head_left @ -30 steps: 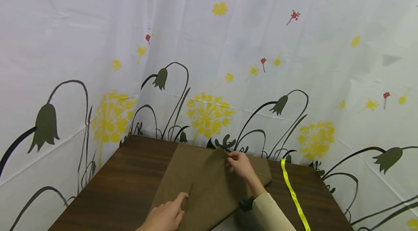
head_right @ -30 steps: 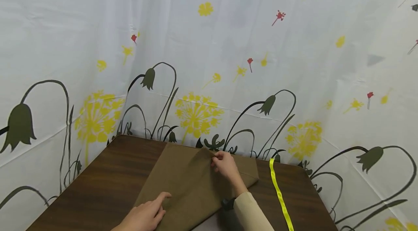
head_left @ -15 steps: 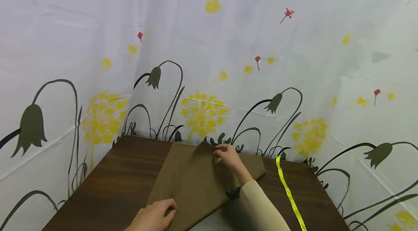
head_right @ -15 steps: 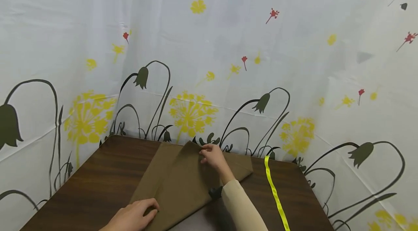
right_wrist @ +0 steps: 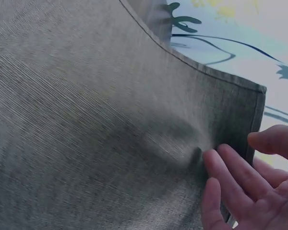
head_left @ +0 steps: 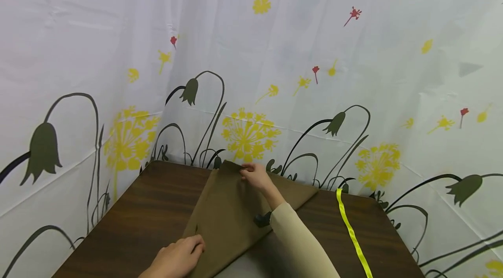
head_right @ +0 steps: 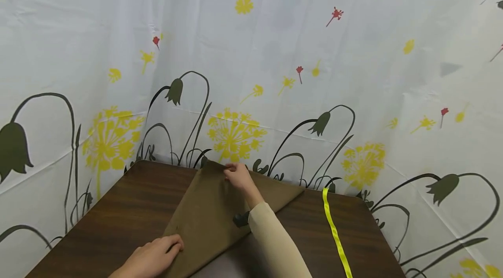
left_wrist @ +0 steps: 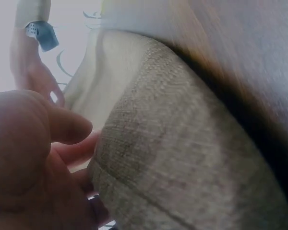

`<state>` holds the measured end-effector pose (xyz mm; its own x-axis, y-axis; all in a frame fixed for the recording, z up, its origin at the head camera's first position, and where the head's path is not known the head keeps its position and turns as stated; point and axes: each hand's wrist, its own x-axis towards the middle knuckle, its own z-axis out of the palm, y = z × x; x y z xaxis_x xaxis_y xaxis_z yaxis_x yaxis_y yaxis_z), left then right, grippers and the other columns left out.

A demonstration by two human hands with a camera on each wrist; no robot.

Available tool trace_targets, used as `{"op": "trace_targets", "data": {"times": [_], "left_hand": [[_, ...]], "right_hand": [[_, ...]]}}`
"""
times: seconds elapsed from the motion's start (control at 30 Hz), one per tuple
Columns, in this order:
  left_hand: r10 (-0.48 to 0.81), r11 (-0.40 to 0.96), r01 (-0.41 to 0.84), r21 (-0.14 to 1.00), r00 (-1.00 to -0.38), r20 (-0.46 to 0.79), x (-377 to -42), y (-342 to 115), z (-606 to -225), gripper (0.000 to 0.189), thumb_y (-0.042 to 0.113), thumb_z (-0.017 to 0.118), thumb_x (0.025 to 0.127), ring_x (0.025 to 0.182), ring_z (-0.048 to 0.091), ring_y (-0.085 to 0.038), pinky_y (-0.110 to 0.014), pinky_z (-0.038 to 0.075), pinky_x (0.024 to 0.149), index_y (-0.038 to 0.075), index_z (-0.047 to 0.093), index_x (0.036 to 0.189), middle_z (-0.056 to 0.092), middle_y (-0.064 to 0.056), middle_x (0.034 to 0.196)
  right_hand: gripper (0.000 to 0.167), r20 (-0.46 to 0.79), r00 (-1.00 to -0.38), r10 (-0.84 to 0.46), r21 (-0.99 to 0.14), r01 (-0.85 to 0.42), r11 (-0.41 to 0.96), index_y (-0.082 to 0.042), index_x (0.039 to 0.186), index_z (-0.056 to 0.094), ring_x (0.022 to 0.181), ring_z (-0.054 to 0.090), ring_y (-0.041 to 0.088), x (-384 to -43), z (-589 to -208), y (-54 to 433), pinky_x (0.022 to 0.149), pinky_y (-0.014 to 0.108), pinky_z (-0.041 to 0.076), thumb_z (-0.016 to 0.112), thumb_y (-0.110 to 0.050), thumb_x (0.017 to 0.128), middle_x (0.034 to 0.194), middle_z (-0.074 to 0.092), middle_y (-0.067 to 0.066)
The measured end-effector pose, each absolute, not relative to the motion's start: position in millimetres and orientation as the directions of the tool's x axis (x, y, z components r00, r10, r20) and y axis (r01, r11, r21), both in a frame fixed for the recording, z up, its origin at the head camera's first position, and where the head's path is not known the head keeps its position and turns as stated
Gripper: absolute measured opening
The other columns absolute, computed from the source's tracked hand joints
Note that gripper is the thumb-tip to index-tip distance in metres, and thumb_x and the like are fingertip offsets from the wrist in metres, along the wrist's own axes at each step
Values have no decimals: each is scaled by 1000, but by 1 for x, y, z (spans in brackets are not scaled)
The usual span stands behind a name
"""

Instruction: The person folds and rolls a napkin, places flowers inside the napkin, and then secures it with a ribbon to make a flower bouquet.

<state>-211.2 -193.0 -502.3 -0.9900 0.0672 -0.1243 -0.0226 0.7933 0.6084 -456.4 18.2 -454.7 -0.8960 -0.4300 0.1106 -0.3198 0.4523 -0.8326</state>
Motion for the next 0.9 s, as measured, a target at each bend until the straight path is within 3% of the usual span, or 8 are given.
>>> {"op": "trace_targets", "data": {"times": [0.17, 0.33, 0.43, 0.57, 0.7, 0.9], "left_hand": [[61, 797, -14, 603, -993, -104, -214, -195, -503, 10, 24, 62, 108, 94, 72, -26, -58, 52, 76, 24, 69, 115, 77, 1, 113], [70, 780, 22, 625, -996, -53, -216, -194, -505, 20, 19, 64, 106, 112, 73, -32, -59, 57, 85, 18, 68, 126, 76, -5, 127], [74, 776, 28, 630, -996, -47, -215, -195, -507, 24, 21, 65, 105, 115, 71, -34, -61, 57, 89, 14, 67, 128, 74, -6, 128], [56, 780, 13, 626, -997, -50, -212, -198, -508, 24, 22, 64, 106, 117, 71, -33, -62, 57, 91, 11, 70, 127, 73, -4, 125], [46, 783, 13, 622, -998, -38, -210, -202, -508, 25, 21, 62, 107, 118, 71, -33, -62, 57, 92, 9, 72, 128, 73, -2, 124], [46, 795, 0, 606, -997, -61, -208, -208, -509, 35, 23, 62, 107, 116, 70, -33, -57, 57, 80, 4, 68, 136, 72, -6, 125]], "right_hand": [[46, 139, -886, -442, -806, -360, 469, 7, 148, 57, 129, 68, 41, -459, -456, 3, 108, 53, 55, 60, -16, 109, 138, 70, 27], [69, 101, -850, -516, -812, -370, 451, 1, 167, 30, 153, 46, 45, -455, -477, -1, 121, 59, 42, 61, -20, 110, 165, 45, 29], [77, 29, -832, -554, -738, -392, 550, -8, 172, 20, 159, 37, 44, -449, -492, 4, 126, 63, 34, 62, -26, 110, 173, 33, 23], [71, -31, -865, -501, -538, -408, 738, -15, 169, 34, 157, 41, 42, -439, -504, 13, 123, 73, 30, 62, -38, 108, 171, 42, 14], [69, -65, -912, -404, -377, -353, 856, -18, 166, 42, 155, 43, 41, -426, -512, 23, 122, 76, 28, 60, -49, 108, 168, 47, 11], [71, -133, -915, -381, -311, -326, 893, -27, 169, 36, 161, 34, 40, -407, -526, 29, 125, 74, 24, 50, -61, 108, 175, 35, 13]]}}
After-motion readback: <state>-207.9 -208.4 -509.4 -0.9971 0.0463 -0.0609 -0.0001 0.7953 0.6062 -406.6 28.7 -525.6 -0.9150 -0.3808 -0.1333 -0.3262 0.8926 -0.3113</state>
